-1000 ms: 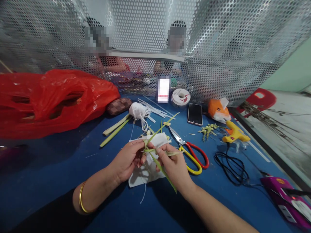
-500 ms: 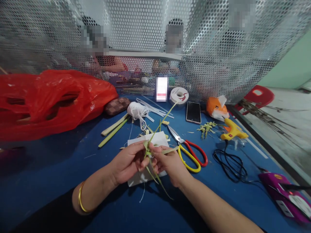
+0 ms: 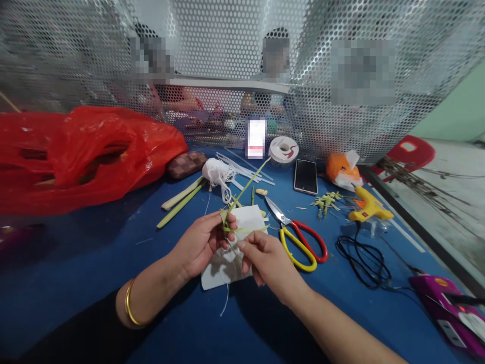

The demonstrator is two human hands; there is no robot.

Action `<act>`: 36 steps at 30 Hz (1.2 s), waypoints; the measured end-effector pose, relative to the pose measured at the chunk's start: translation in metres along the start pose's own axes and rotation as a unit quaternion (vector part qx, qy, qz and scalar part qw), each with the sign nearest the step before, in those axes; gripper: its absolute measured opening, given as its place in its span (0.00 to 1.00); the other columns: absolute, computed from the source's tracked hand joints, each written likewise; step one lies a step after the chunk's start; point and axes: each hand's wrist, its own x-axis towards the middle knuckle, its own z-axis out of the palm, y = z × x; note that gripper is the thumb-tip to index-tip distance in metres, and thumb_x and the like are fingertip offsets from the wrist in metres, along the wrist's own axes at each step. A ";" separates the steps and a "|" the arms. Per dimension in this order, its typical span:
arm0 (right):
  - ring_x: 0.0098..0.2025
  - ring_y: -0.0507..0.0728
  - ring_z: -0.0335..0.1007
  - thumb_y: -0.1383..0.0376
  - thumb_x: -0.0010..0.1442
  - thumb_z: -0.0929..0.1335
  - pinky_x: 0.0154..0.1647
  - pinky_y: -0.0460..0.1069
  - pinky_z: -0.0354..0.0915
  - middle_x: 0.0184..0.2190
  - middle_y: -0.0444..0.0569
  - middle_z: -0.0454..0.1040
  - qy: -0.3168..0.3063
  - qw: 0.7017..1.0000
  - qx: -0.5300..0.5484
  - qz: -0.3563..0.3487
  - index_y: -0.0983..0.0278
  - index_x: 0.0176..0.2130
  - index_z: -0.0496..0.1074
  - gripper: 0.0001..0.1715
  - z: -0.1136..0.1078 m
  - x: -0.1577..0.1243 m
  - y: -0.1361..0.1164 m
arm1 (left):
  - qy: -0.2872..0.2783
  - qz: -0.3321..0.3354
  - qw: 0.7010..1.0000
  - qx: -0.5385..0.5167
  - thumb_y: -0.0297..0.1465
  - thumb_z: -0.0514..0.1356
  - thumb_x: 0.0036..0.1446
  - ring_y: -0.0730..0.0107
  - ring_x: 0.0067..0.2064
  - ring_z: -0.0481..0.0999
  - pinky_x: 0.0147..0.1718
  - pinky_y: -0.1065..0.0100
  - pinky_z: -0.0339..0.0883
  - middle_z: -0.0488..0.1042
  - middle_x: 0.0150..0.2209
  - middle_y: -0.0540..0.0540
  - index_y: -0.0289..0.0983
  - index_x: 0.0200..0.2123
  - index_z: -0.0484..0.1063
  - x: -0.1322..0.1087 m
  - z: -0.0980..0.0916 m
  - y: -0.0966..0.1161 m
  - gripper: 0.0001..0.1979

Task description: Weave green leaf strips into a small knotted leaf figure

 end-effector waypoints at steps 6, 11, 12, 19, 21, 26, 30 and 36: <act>0.20 0.50 0.69 0.55 0.60 0.71 0.23 0.44 0.67 0.22 0.42 0.75 -0.013 0.989 -0.022 -0.145 0.62 0.39 0.69 0.14 -0.005 -0.007 -0.003 | -0.002 0.025 0.997 0.069 0.28 0.56 0.59 0.80 0.21 0.69 0.16 0.78 0.55 0.72 0.25 0.49 0.32 0.29 0.74 0.003 -0.002 -0.005 0.09; 0.31 0.54 0.78 0.60 0.64 0.68 0.33 0.48 0.72 0.38 0.52 0.81 -0.128 0.981 0.070 -0.127 0.63 0.43 0.75 0.11 -0.011 -0.008 -0.010 | -0.039 0.014 0.992 0.121 0.32 0.58 0.58 0.79 0.18 0.65 0.17 0.76 0.56 0.67 0.19 0.53 0.34 0.28 0.72 0.001 -0.002 -0.013 0.09; 0.34 0.55 0.79 0.62 0.64 0.68 0.34 0.49 0.72 0.40 0.53 0.81 -0.140 0.979 0.078 -0.125 0.63 0.45 0.75 0.11 -0.012 -0.008 -0.011 | -0.049 0.013 0.991 0.126 0.33 0.58 0.58 0.79 0.18 0.65 0.17 0.76 0.57 0.66 0.18 0.53 0.35 0.27 0.71 0.000 -0.002 -0.014 0.10; 0.31 0.56 0.75 0.69 0.63 0.67 0.33 0.52 0.69 0.31 0.49 0.78 0.091 0.858 -0.270 -0.427 0.61 0.40 0.78 0.09 -0.022 -0.002 -0.005 | -0.098 -0.041 0.981 0.161 0.31 0.58 0.55 0.75 0.22 0.71 0.21 0.73 0.66 0.73 0.24 0.49 0.34 0.26 0.71 -0.006 0.004 -0.013 0.08; 0.38 0.59 0.75 0.71 0.62 0.68 0.39 0.55 0.67 0.34 0.51 0.79 0.165 0.757 -0.377 -0.508 0.61 0.40 0.78 0.09 -0.023 -0.002 -0.005 | -0.114 -0.049 0.978 0.166 0.31 0.58 0.55 0.75 0.22 0.71 0.22 0.73 0.67 0.72 0.23 0.49 0.34 0.26 0.72 -0.007 0.005 -0.013 0.08; 0.41 0.62 0.72 0.72 0.61 0.69 0.42 0.57 0.60 0.36 0.49 0.81 0.249 0.662 -0.484 -0.515 0.61 0.38 0.78 0.09 -0.020 -0.006 -0.010 | -0.136 -0.040 0.971 0.190 0.31 0.59 0.54 0.76 0.21 0.70 0.20 0.75 0.65 0.71 0.20 0.51 0.34 0.26 0.73 -0.009 0.007 -0.012 0.08; 0.40 0.62 0.71 0.72 0.61 0.68 0.44 0.58 0.57 0.32 0.47 0.81 0.262 0.650 -0.506 -0.503 0.60 0.37 0.77 0.08 -0.018 -0.009 -0.012 | -0.138 -0.047 0.967 0.210 0.33 0.60 0.54 0.77 0.19 0.69 0.20 0.76 0.63 0.71 0.18 0.51 0.35 0.25 0.72 -0.009 0.007 -0.012 0.09; 0.40 0.61 0.75 0.74 0.62 0.66 0.58 0.62 0.55 0.27 0.46 0.79 0.227 0.651 -0.515 -0.509 0.62 0.37 0.76 0.10 -0.019 -0.006 -0.011 | -0.148 -0.059 0.962 0.223 0.35 0.60 0.54 0.77 0.18 0.68 0.20 0.75 0.62 0.71 0.18 0.50 0.35 0.26 0.72 -0.011 0.006 -0.012 0.10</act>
